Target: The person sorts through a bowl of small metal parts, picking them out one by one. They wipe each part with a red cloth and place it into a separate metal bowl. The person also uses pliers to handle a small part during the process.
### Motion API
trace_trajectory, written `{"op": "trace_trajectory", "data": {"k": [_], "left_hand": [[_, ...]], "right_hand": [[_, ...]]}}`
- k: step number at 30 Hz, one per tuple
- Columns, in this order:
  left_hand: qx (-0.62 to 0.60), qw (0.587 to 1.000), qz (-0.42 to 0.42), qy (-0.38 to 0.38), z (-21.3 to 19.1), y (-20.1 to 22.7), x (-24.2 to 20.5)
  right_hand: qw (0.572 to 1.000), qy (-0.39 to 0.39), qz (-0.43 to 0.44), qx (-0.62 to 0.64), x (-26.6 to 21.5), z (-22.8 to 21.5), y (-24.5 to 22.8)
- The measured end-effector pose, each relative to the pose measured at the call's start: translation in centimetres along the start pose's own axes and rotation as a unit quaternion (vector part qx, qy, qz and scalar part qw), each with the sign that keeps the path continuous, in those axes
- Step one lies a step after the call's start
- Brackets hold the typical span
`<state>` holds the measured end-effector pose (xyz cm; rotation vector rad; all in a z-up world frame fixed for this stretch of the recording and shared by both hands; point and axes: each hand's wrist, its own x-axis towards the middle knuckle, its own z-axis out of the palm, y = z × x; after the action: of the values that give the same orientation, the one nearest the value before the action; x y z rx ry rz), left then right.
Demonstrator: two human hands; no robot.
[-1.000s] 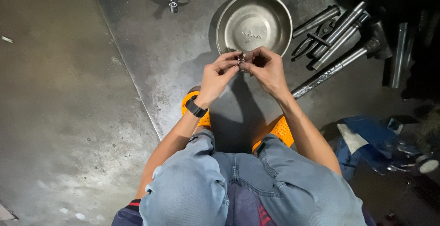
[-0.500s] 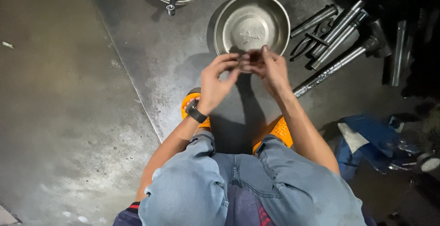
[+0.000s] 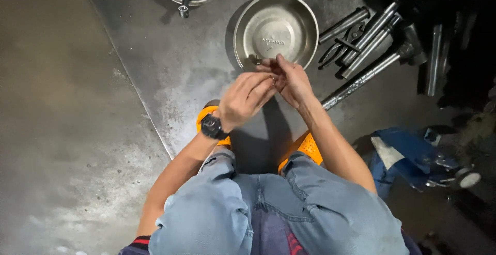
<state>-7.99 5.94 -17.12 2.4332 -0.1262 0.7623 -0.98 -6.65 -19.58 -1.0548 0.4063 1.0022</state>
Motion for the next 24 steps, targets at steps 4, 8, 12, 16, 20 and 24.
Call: {"op": "trace_trajectory", "data": {"k": [4, 8, 12, 16, 20, 24], "left_hand": [[-0.019, 0.997, 0.007, -0.078, 0.6, -1.2, -0.6], [-0.258, 0.903, -0.335, -0.071, -1.8, -1.0, 0.8], [-0.396, 0.789, -0.468, -0.022, -0.9, -2.6, -0.5], [-0.422, 0.77, -0.479, -0.015, -1.1, -3.0, -0.7], [-0.452, 0.739, -0.499, -0.011, -0.7, -3.5, -0.9], [-0.426, 0.764, -0.48, -0.065, -1.5, -3.0, 0.2]], "right_hand": [[0.999, 0.021, 0.011, 0.041, 1.6, -1.1, 2.6], [0.999, 0.043, 0.015, 0.013, -1.0, 2.7, -1.3], [0.896, 0.065, -0.158, -0.41, 0.7, -0.1, -0.9], [0.794, 0.043, -0.184, -0.578, 0.7, 0.9, -0.9], [0.792, 0.056, -0.232, -0.561, -1.2, 2.2, -2.9], [0.774, -0.03, -0.346, -0.529, -3.6, 3.8, -3.9]]}}
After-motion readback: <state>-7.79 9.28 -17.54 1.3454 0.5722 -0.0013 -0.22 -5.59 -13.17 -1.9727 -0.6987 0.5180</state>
